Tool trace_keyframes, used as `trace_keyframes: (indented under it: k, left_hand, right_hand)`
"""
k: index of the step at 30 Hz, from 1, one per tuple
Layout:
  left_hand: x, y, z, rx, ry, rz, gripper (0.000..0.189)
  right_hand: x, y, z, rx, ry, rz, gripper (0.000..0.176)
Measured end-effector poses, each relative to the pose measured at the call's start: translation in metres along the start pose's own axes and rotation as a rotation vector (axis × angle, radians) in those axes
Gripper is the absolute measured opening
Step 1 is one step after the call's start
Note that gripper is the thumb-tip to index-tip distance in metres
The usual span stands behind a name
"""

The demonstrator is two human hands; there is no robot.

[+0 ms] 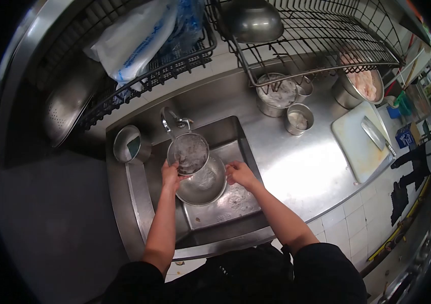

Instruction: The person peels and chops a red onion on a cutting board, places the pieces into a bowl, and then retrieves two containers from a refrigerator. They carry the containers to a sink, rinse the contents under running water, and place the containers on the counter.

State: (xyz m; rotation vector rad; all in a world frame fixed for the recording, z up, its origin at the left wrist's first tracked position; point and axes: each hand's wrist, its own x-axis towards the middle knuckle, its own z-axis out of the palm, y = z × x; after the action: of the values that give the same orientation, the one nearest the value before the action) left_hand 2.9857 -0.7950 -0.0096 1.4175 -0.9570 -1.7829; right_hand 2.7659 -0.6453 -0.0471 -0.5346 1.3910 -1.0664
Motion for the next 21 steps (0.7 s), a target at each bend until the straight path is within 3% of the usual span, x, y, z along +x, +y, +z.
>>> trace_keyframes:
  k: [4, 8, 10, 12, 16, 21]
  left_hand:
    - [0.007, -0.002, 0.009, -0.009, -0.023, 0.031, 0.033]
    - [0.007, 0.005, 0.03, -0.026, -0.044, 0.056, 0.032]
    - [0.01, 0.006, 0.034, -0.029, -0.022, 0.071, 0.034]
    - [0.009, 0.005, 0.04, -0.025, -0.025, 0.084, 0.035]
    - [0.01, 0.002, 0.045, -0.026, -0.041, 0.077, 0.039]
    - [0.014, -0.002, 0.054, -0.073, -0.059, 0.055, 0.042]
  right_hand:
    - [-0.039, 0.01, -0.032, 0.152, 0.073, 0.047, 0.022]
    - [-0.055, 0.011, -0.062, 0.276, 0.221, -0.021, 0.023]
    - [-0.024, 0.003, -0.09, 0.239, 0.286, -0.162, 0.024]
    - [0.01, -0.03, -0.111, 0.445, 0.302, -0.291, 0.026]
    - [0.057, -0.108, -0.138, 0.84, 0.313, -0.289, 0.026]
    - [0.089, -0.129, -0.159, 0.769, 0.514, -0.362, 0.028]
